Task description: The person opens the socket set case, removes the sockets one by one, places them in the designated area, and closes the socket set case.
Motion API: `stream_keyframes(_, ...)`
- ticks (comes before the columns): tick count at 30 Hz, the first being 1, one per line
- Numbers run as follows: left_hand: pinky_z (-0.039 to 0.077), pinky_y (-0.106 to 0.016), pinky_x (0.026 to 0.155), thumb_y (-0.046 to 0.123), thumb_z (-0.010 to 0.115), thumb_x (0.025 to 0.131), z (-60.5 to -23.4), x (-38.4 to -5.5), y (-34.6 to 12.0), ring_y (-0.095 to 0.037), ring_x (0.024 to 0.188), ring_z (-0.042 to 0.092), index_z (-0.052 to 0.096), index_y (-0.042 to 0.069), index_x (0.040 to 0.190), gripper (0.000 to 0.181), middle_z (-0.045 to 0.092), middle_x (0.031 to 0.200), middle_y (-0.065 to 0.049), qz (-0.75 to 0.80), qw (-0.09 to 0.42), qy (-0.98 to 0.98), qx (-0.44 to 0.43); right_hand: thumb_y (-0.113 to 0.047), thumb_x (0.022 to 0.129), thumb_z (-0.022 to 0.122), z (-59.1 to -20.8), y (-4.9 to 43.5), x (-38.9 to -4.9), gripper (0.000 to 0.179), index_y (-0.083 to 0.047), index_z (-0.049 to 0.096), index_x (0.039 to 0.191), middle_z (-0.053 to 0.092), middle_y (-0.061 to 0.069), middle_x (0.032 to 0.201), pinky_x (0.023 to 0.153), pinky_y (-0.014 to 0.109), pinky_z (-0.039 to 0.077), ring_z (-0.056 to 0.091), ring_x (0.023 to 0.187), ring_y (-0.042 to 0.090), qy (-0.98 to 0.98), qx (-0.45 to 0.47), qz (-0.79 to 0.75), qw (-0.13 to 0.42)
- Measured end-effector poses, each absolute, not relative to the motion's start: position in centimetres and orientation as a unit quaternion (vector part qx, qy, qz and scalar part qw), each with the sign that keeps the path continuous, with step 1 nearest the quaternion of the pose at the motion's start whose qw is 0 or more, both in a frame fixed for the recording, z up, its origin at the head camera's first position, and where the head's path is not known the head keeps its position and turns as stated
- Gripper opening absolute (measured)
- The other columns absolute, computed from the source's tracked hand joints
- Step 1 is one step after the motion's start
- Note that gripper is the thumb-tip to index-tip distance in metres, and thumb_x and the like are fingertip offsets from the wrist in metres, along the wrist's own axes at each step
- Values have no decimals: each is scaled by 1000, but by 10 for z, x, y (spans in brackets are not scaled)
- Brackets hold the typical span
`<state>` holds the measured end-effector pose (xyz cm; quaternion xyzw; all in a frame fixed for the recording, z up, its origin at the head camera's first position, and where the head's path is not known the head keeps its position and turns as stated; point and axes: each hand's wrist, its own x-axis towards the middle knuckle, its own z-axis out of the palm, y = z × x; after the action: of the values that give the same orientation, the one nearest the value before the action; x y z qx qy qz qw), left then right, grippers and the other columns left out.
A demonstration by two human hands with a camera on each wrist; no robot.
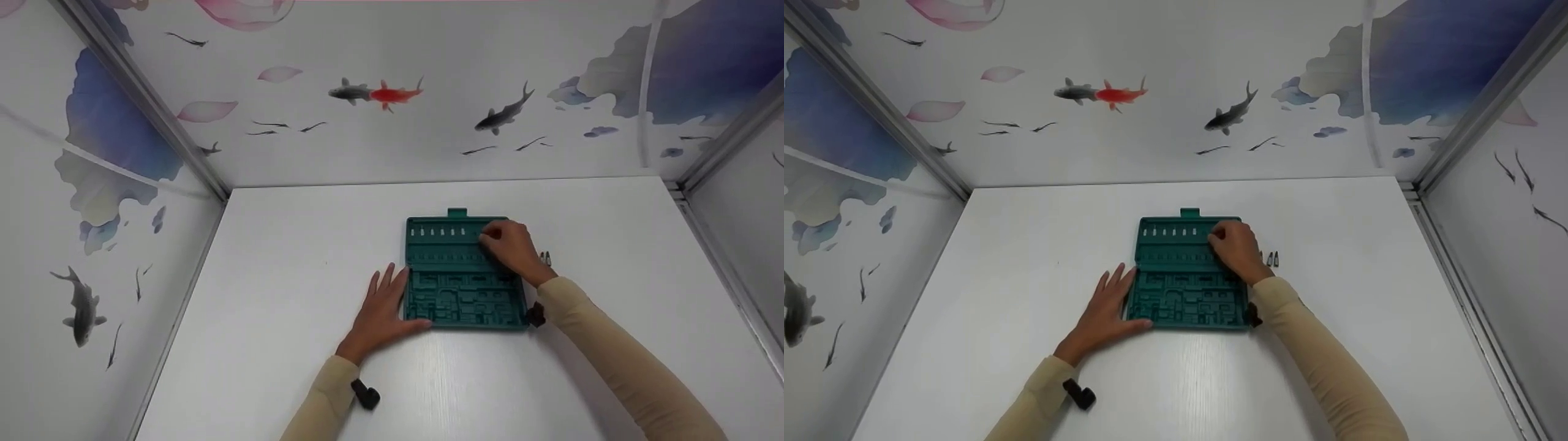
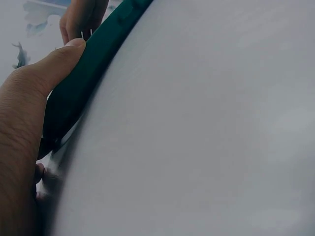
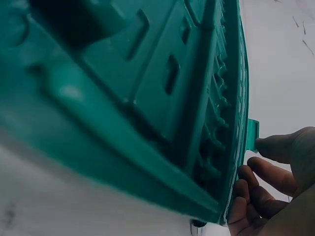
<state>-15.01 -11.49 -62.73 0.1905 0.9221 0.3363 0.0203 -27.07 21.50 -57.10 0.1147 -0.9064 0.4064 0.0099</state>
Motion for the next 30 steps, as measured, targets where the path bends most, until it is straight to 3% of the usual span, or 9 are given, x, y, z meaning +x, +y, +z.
stream_keyframes(11, 4, -52, 138, 87, 69, 87, -627, -152, -113, -26, 172, 6, 21, 20, 178, 123, 17, 184, -8, 330, 29, 925, 186, -8, 105, 75, -578, 205, -289, 25, 7, 77, 124, 72, 25, 123, 103, 61, 52, 65, 116, 41, -890, 194, 413, 16)
stream_keyframes(22, 8, -54, 137, 90, 67, 86, -631, -152, -113, -28, 172, 5, 21, 20, 178, 124, 16, 185, -9, 330, 26, 924, 191, -8, 103, 78, -582, 194, -294, 36, 12, 72, 132, 68, 30, 132, 110, 64, 49, 61, 126, 46, -889, 169, 426, -4)
stream_keyframes(30, 7, -55, 137, 89, 67, 87, -629, -152, -116, -29, 172, 6, 21, 19, 178, 123, 16, 184, -9, 327, 19, 924, 196, -8, 103, 77, -587, 189, -296, 39, 15, 71, 133, 67, 32, 130, 107, 64, 49, 61, 123, 47, -890, 162, 426, 2)
